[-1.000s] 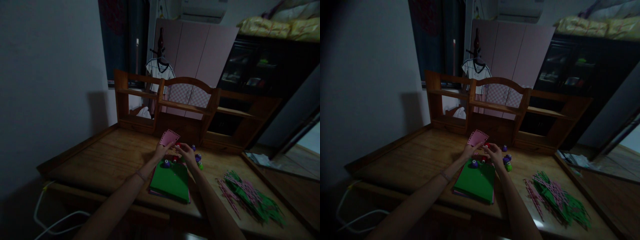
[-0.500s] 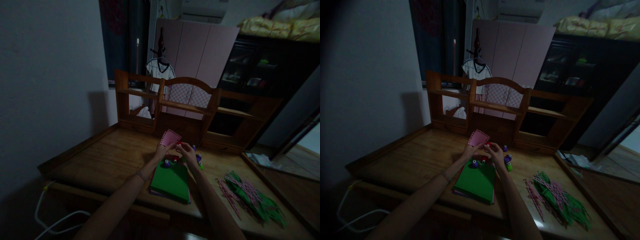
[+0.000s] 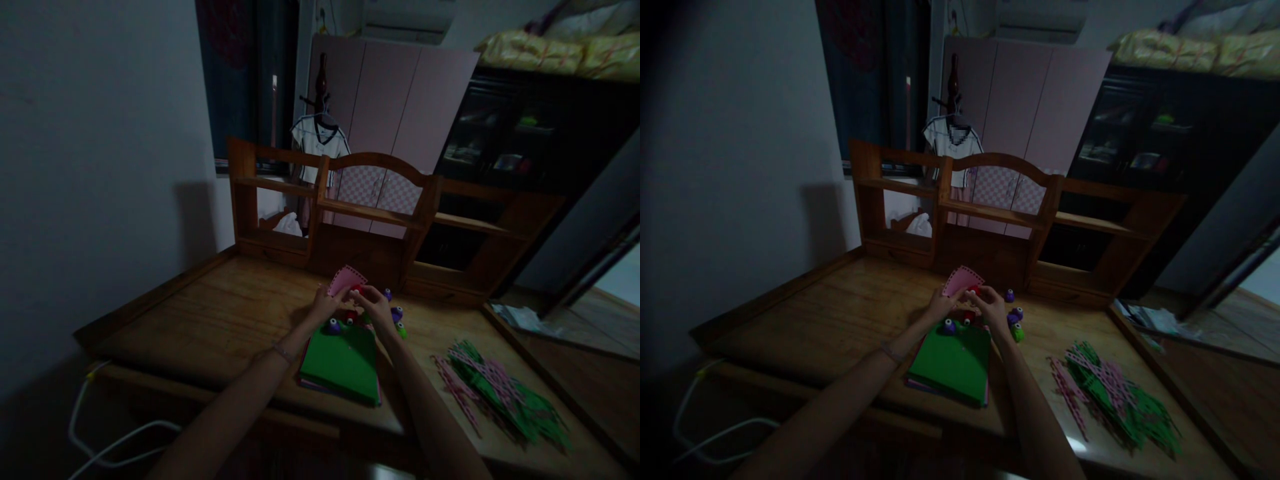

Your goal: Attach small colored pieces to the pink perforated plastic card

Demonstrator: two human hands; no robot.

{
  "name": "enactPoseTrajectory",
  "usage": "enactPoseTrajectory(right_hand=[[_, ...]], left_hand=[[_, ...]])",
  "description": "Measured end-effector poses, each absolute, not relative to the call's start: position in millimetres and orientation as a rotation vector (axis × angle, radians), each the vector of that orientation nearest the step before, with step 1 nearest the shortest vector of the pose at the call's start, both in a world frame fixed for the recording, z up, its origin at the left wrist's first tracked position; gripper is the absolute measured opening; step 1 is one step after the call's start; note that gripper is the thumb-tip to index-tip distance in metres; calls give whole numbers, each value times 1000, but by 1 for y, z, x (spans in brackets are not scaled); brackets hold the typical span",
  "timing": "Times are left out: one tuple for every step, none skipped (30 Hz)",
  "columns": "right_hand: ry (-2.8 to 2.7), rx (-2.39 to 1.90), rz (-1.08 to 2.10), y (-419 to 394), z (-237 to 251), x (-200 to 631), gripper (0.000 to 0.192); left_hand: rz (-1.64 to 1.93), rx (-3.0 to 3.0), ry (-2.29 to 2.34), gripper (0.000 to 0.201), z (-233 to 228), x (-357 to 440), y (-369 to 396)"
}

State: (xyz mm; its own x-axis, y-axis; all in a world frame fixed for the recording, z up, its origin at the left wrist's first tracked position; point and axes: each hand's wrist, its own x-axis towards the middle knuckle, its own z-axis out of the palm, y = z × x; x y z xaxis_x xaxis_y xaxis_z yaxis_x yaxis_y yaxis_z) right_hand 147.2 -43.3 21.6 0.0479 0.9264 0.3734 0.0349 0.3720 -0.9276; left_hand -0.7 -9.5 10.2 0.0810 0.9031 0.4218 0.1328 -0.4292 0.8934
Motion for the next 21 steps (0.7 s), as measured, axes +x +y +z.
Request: enactPoseTrajectory(right_hand=[[-1348, -981, 871, -43, 22, 148, 37], [-1352, -991, 871, -43, 22, 148, 37], [-1355, -997, 876, -43, 22, 148, 38], [-1355, -1001, 882, -43, 23, 148, 38], [-1353, -1003, 889, -43, 23, 148, 38], [-1351, -1004, 896, -44, 23, 148, 38], [-1347, -1004, 902, -44, 23, 148, 38], [-1343, -1005, 909, -45, 23, 148, 39], [-1339, -1009, 915, -45, 23, 148, 40], [-1338, -1013, 919, -46, 23, 149, 41], [-1344, -1014, 923, -46, 23, 149, 42], [-1348, -1015, 922, -46, 22, 149, 42], [-1352, -1015, 917, -46, 22, 149, 42], [-1354, -1014, 908, -47, 22, 149, 42], [-1353, -1013, 895, -47, 23, 149, 42], [-1348, -1013, 884, -47, 23, 149, 42], [-1342, -1016, 875, -48, 24, 149, 42], [-1341, -1022, 873, -48, 24, 148, 42], [-1344, -1031, 878, -49, 25, 148, 42], [-1349, -1043, 889, -50, 26, 148, 42], [-1354, -1056, 904, -50, 27, 147, 43]], left_hand=[[1409, 1687, 1021, 35, 9, 0, -9], [1405, 1705, 995, 36, 7, 0, -8], [1402, 1729, 970, 36, 6, 0, -8], [1401, 1756, 951, 36, 5, 0, -7], [1398, 1788, 937, 36, 5, -1, -7], [1395, 1819, 928, 36, 5, -2, -6], [1393, 1845, 926, 35, 5, -3, -6], [1394, 1867, 928, 35, 5, -4, -6], [1396, 1883, 932, 35, 6, -4, -6], [1401, 1891, 937, 35, 7, -5, -7], [1403, 1893, 938, 35, 7, -5, -7], [1404, 1890, 932, 34, 8, -5, -8], [1406, 1882, 917, 33, 9, -5, -9], [1407, 1873, 890, 32, 9, -4, -9], [1406, 1867, 853, 31, 9, -4, -10], [1403, 1867, 814, 29, 8, -3, -10], [1400, 1873, 785, 29, 7, -2, -10], [1398, 1883, 772, 28, 6, -2, -9], [1398, 1898, 776, 28, 5, -2, -8], [1402, 1915, 793, 28, 3, -1, -7], [1407, 1934, 813, 28, 2, -1, -5]])
